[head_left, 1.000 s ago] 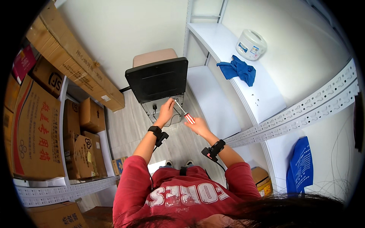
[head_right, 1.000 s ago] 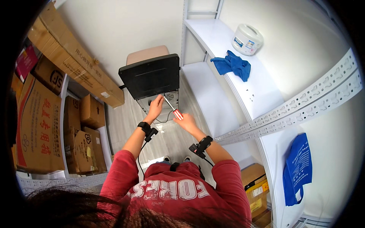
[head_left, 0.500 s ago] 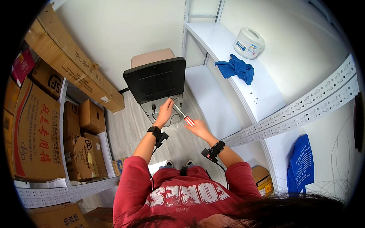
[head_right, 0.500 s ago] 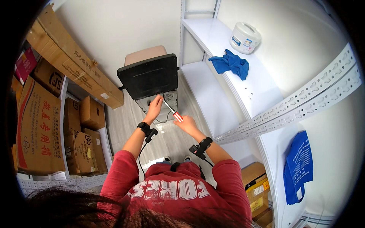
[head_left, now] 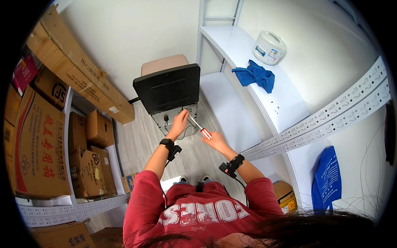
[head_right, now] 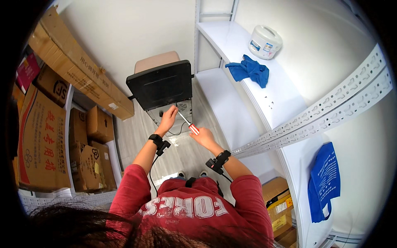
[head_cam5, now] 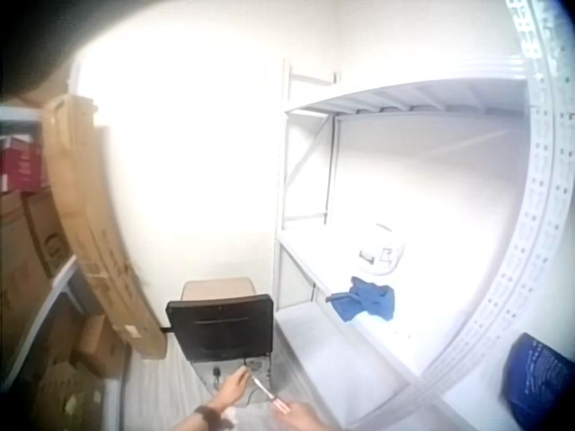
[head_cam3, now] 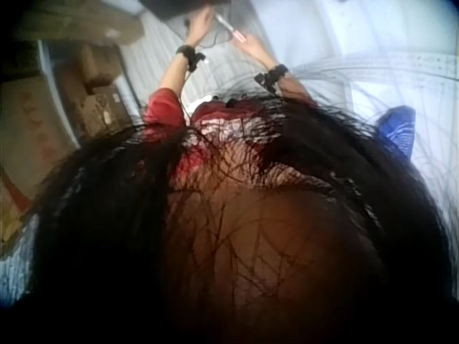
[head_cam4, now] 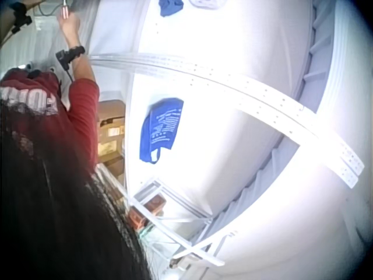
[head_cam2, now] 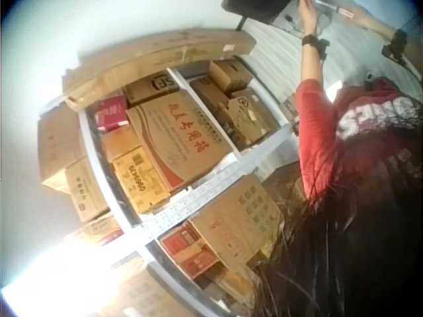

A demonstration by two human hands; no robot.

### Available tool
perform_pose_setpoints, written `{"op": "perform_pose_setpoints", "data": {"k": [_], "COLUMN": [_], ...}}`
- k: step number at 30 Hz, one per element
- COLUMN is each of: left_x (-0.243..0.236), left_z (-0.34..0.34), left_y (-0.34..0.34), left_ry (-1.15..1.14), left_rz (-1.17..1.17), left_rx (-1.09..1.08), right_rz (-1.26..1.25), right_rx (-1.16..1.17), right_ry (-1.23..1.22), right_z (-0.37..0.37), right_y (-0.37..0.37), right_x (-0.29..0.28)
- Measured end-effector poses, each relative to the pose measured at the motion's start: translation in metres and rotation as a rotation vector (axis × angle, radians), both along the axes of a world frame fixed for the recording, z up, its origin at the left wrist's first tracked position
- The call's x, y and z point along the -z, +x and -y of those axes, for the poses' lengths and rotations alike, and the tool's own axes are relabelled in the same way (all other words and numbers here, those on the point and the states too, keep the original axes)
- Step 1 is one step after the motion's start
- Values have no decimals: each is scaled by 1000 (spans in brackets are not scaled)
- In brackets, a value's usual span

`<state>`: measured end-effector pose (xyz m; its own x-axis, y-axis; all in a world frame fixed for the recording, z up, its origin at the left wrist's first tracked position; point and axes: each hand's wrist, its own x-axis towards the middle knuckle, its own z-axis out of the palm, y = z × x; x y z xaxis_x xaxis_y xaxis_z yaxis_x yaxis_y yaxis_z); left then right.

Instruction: The person uses a screwdriver to remove screws from the back panel of a black appliance and then removes the panel by hand.

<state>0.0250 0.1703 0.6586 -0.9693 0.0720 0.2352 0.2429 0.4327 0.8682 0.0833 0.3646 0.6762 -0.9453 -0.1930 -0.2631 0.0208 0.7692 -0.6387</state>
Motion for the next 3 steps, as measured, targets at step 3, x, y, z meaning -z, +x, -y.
{"op": "perform_pose_setpoints", "data": {"k": [3], "left_x": [8], "left_z": [-1], "left_y": [-1], "left_ry": [-67], "left_rz": [-83], "left_rx": [-6], "right_rz": [-48], "right_rx": [-28], "right_ry": [17], "right_z": [-2], "right_y": [3], "right_x": [-1]}}
